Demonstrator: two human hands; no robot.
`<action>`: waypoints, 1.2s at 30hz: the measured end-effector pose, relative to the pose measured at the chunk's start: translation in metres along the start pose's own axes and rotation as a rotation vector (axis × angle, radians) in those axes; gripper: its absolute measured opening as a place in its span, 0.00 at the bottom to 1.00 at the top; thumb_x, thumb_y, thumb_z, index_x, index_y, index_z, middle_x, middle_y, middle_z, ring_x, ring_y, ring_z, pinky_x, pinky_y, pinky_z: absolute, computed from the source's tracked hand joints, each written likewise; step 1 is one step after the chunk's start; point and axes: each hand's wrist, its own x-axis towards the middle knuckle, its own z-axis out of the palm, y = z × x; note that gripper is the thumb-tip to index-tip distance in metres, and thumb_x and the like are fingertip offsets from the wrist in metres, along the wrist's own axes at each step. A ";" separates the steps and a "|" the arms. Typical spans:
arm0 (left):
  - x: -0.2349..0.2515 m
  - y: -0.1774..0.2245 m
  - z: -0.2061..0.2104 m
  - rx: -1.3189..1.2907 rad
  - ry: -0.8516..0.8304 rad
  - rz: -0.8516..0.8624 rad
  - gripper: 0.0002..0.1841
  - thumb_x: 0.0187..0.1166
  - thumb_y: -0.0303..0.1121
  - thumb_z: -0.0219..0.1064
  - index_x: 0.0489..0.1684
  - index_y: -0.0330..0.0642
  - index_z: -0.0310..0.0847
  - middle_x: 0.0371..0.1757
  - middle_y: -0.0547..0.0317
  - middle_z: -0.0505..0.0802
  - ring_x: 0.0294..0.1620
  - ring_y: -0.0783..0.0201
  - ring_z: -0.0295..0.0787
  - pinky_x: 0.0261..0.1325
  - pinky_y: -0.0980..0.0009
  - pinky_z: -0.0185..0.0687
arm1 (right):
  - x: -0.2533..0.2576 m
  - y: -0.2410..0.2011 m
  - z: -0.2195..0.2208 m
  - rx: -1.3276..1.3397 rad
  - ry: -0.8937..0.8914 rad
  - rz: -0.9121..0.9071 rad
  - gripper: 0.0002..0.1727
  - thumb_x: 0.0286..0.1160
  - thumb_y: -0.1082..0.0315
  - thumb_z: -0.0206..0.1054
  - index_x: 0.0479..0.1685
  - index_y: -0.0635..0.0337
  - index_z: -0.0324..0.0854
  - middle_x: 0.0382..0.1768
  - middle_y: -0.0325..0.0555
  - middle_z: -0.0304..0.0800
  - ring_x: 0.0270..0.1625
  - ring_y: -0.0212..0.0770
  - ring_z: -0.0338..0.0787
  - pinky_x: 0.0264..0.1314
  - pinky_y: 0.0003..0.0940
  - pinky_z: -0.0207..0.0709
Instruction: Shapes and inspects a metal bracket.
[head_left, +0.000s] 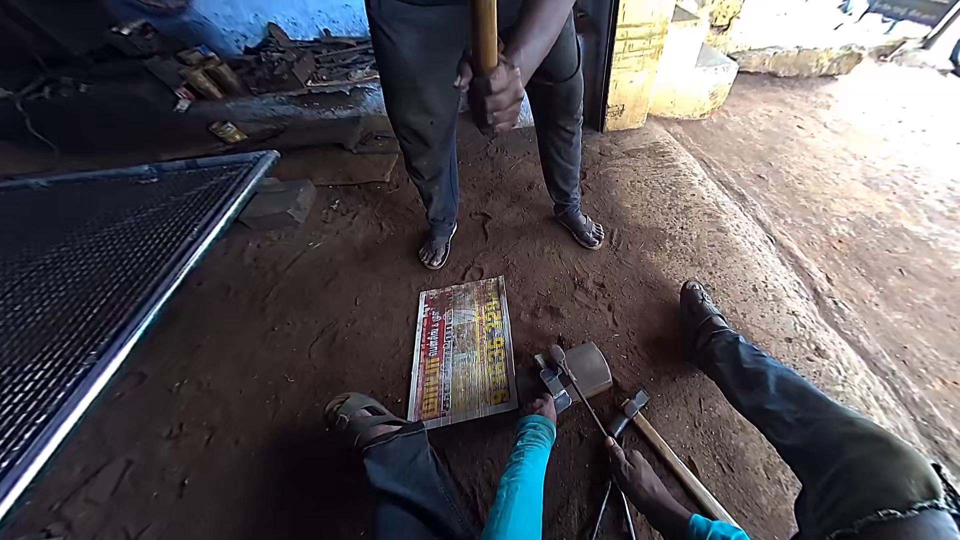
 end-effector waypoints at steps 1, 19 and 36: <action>0.000 0.000 0.000 -0.007 -0.002 0.003 0.25 0.88 0.28 0.54 0.85 0.37 0.66 0.76 0.38 0.84 0.80 0.42 0.79 0.80 0.45 0.73 | -0.001 0.000 0.001 -0.003 0.002 0.007 0.37 0.91 0.36 0.37 0.25 0.55 0.75 0.21 0.42 0.71 0.26 0.43 0.75 0.35 0.45 0.71; -0.007 0.005 -0.012 -0.019 -0.031 0.013 0.31 0.81 0.27 0.63 0.87 0.34 0.62 0.80 0.35 0.79 0.83 0.41 0.75 0.83 0.44 0.69 | 0.008 -0.001 -0.017 -0.022 0.143 -0.048 0.38 0.92 0.38 0.36 0.28 0.58 0.80 0.24 0.46 0.77 0.30 0.47 0.80 0.40 0.51 0.74; -0.146 -0.046 -0.006 -2.124 -0.491 1.256 0.11 0.75 0.42 0.76 0.47 0.47 0.88 0.29 0.64 0.90 0.27 0.66 0.89 0.33 0.68 0.89 | 0.058 0.046 -0.097 -0.184 0.325 -0.088 0.28 0.86 0.52 0.61 0.73 0.64 0.78 0.63 0.64 0.87 0.67 0.59 0.87 0.68 0.61 0.79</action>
